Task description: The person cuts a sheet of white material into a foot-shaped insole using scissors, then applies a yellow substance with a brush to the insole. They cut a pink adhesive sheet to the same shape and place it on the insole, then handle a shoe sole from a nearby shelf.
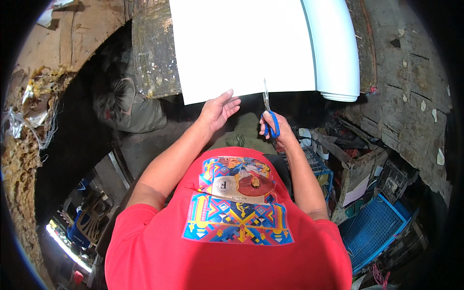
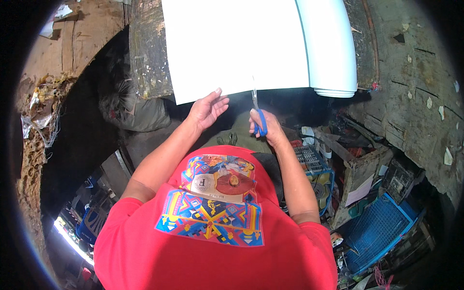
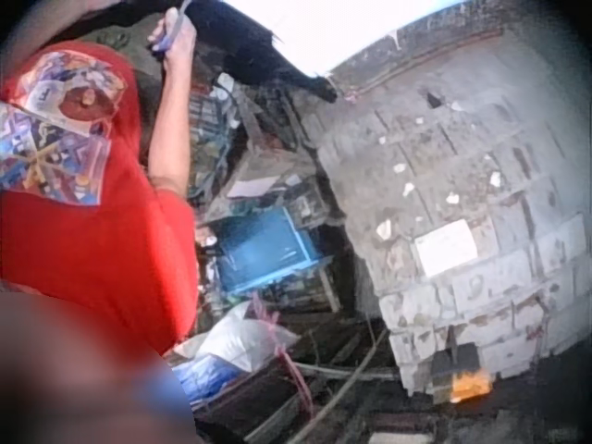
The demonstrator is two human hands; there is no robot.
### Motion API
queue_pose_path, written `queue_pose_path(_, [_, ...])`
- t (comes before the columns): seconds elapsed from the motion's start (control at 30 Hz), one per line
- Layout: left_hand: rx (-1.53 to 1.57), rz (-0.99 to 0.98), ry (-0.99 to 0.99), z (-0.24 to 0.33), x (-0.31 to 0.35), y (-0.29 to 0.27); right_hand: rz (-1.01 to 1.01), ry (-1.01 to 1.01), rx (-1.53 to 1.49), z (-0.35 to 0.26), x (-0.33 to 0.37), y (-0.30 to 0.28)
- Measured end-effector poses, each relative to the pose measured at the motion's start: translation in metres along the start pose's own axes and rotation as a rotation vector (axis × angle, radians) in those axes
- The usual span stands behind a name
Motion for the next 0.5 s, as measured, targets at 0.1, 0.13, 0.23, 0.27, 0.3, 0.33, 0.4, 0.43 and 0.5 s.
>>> queue_pose_path(0.1, [0.040, -0.036, 0.000, -0.004, -0.002, 0.008, 0.073, 0.078, 0.089, 0.004, 0.003, -0.003])
queue_pose_path(0.13, [0.023, -0.056, -0.007, -0.006, -0.003, 0.011, 0.080, 0.080, 0.104, 0.002, 0.003, -0.003])
queue_pose_path(0.23, [-0.007, -0.067, -0.016, -0.007, -0.004, 0.017, 0.067, 0.057, 0.105, -0.005, -0.004, -0.001])
queue_pose_path(0.27, [-0.014, -0.058, -0.019, -0.007, -0.003, 0.017, 0.060, 0.041, 0.099, -0.008, -0.008, 0.000])
queue_pose_path(0.3, [-0.029, -0.031, -0.024, -0.006, -0.002, 0.016, 0.051, 0.005, 0.085, -0.013, -0.011, 0.001])
queue_pose_path(0.33, [-0.039, -0.042, -0.015, -0.005, 0.000, 0.018, 0.038, -0.065, 0.080, -0.020, -0.014, 0.002])
queue_pose_path(0.4, [-0.063, -0.027, -0.018, -0.002, 0.003, 0.018, 0.064, 0.004, 0.091, -0.019, -0.018, -0.001])
queue_pose_path(0.43, [-0.072, -0.026, -0.009, -0.001, 0.005, 0.018, 0.023, -0.058, 0.059, -0.026, -0.020, 0.001])
queue_pose_path(0.5, [-0.067, -0.040, 0.010, 0.002, 0.007, 0.019, 0.046, 0.040, 0.045, -0.024, -0.021, -0.002])
Point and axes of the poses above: each hand's wrist, its own x-axis away from the middle knuckle, its own y-axis out of the palm, z = x × y, the point moved 7 cm from there along -x, towards the middle knuckle, and after that the axes turned 6 degrees about -x, right-handed, at the moved point
